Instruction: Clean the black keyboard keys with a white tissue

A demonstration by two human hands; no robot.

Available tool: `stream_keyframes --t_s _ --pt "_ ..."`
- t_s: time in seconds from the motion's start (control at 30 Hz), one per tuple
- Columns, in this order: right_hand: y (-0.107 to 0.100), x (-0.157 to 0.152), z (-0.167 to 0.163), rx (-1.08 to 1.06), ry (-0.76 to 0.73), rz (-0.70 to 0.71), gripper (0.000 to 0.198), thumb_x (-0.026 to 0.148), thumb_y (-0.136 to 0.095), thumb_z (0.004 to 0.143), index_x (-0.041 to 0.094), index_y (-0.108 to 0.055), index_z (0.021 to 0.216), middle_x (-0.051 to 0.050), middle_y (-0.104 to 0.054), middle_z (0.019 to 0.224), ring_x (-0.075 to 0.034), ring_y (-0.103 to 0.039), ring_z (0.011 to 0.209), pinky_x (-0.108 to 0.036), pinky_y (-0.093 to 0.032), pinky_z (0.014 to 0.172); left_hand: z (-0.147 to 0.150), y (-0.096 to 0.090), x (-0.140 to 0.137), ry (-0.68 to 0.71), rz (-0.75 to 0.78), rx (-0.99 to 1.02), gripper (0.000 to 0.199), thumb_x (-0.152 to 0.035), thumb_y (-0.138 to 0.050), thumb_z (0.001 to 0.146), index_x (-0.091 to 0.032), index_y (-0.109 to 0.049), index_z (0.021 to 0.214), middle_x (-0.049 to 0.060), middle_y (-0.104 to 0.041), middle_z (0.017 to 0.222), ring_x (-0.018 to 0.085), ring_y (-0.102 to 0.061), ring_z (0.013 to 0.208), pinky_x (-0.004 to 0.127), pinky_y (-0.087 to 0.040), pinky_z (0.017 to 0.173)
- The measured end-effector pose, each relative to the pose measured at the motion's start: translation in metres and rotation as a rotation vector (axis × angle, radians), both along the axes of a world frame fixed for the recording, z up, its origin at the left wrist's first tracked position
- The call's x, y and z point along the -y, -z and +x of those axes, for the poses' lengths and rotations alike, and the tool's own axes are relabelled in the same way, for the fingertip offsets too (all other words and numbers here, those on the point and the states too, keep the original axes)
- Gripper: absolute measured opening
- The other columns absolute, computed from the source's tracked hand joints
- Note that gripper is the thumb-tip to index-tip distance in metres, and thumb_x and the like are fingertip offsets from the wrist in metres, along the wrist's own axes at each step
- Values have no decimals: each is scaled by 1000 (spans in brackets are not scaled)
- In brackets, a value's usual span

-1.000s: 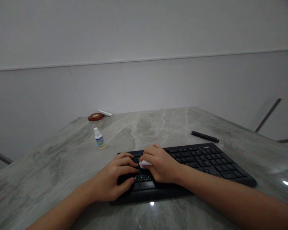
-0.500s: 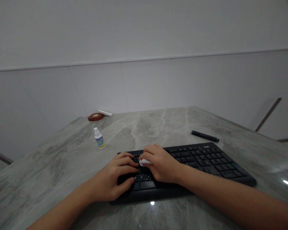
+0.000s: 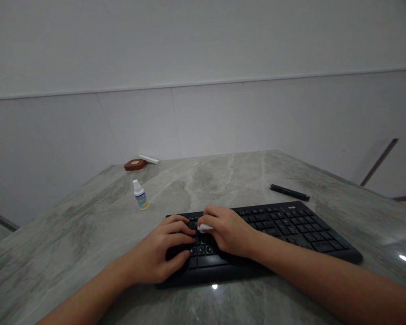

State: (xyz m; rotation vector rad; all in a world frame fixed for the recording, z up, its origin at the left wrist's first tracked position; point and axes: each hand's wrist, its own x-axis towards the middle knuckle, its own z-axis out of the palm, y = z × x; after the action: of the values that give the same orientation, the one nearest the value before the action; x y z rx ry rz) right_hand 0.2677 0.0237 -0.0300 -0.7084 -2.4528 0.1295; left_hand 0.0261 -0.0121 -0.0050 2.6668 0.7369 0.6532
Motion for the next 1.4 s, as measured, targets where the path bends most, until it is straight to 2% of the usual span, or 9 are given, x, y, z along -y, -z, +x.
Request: stream_keyframes --t_s 0.07,0.2,0.37,0.5,0.6,0.87,1.07,1.27,1.4 --pt "0 -1 0 -8 24 -7 21 7 -51 89 16 -67 97 -6 -60 89 -15 -56 73 -27 -46 67 1 0 0 0 -3 3 29 -12 -58 88 -18 -70 114 10 -68 114 30 -53 121 50 -46 107" --pt "0 -2 -1 24 -56 -17 21 7 -52 88 17 -67 100 -6 -62 91 -16 -57 75 -27 -46 70 1 -1 0 7 -9 0 29 -12 -58 88 -19 -70 114 10 -67 115 29 -53 121 49 -46 107" --pt "-3 -1 -3 86 75 -3 22 3 -53 82 15 -66 94 -7 -63 89 -17 -56 75 -30 -43 70 0 2 0 -5 -5 11 29 -12 -59 88 -19 -71 114 10 -67 114 30 -54 121 50 -47 106" --pt "-5 -2 -1 114 -17 19 18 5 -57 80 15 -66 92 -6 -62 86 -18 -56 76 -31 -42 69 -1 2 0 -1 -6 10 30 -12 -59 88 -19 -70 114 10 -67 115 29 -53 121 50 -45 108" --pt "-2 -3 -1 90 -55 15 22 4 -57 81 16 -66 97 -6 -62 88 -18 -56 77 -30 -43 69 1 0 0 4 -13 8 30 -11 -58 88 -19 -70 114 10 -67 115 29 -53 121 49 -46 107" --pt "4 -2 -7 -45 77 -61 19 12 -55 94 16 -62 111 -9 -68 99 -20 -62 91 -34 -48 84 2 0 0 6 -2 12 28 -12 -58 89 -19 -70 113 10 -68 113 29 -54 120 49 -46 106" --pt "-1 1 -6 24 -14 -52 15 7 -54 89 15 -65 95 -7 -65 88 -18 -60 81 -29 -47 76 2 1 -1 1 0 15 28 -11 -58 89 -19 -70 113 10 -67 114 28 -53 121 47 -45 107" --pt "-1 0 -5 15 78 -40 19 5 -52 86 16 -66 90 -5 -64 80 -17 -57 73 -29 -43 72 1 1 0 6 5 12 26 -11 -58 89 -18 -70 111 9 -67 114 28 -54 120 47 -45 108" --pt "-3 0 -4 56 -8 -23 19 3 -54 81 16 -67 87 -5 -64 78 -17 -58 74 -29 -42 72 1 1 0 17 0 24 26 -11 -57 89 -17 -70 112 10 -67 113 28 -54 119 47 -46 106"
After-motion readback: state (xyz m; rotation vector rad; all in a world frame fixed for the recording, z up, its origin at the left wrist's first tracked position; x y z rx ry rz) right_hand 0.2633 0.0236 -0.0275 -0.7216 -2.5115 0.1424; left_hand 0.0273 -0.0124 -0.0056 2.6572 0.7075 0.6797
